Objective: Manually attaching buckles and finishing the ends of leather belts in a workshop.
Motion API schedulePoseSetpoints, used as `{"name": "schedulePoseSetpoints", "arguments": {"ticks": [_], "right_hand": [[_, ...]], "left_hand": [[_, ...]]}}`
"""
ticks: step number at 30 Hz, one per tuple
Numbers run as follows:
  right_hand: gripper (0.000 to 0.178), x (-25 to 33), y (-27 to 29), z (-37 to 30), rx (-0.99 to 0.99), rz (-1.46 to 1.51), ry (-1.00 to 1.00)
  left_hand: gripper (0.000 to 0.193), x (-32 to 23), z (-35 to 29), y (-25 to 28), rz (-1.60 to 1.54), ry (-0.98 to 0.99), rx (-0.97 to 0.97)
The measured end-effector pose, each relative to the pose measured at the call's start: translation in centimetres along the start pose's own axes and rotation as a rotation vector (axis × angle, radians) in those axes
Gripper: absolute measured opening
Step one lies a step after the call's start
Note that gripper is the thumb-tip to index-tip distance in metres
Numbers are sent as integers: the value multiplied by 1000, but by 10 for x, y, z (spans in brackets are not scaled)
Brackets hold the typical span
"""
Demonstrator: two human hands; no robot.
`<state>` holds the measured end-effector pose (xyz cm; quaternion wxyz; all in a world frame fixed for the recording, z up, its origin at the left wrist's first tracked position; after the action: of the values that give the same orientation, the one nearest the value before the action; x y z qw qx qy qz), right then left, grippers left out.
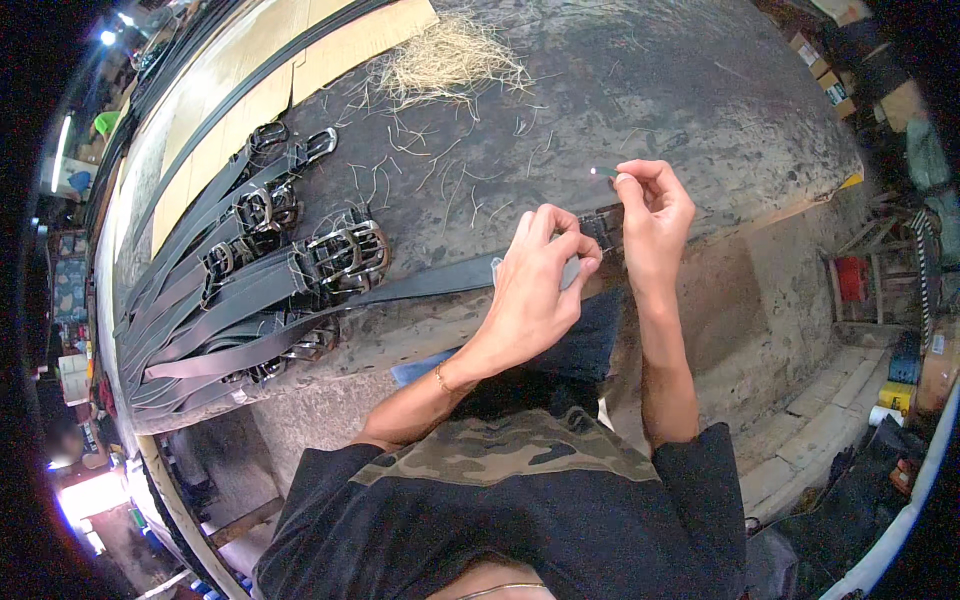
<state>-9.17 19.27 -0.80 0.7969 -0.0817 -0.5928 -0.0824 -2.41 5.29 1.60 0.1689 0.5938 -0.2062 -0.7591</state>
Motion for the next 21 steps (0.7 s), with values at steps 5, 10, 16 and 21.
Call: {"name": "schedulePoseSetpoints", "arguments": {"ticks": [5,10,16,21], "right_hand": [[5,0,0,4,-3,132,-14],[7,31,13,9,-33,254,113],[6,1,-19,2,115,448,-68],[5,3,-22,2,101,334,9]], "left_hand": [[9,-1,-6,2,123,-75,-14],[12,1,-8,-3,293,-167,-18],[11,1,-10,-7,284,-132,-38],[12,-1,-8,-5,310,-139,2]]}}
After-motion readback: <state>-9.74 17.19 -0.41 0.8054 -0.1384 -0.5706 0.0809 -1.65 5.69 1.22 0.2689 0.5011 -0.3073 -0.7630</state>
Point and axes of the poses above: each hand's wrist, its own z-axis towards the middle knuckle, its own y-axis out of the back of the hand, x = y × z, the point moved 2 cm from there along z, towards the middle knuckle, and after that the axes turned 5 degrees about y, right-handed, at the moved point
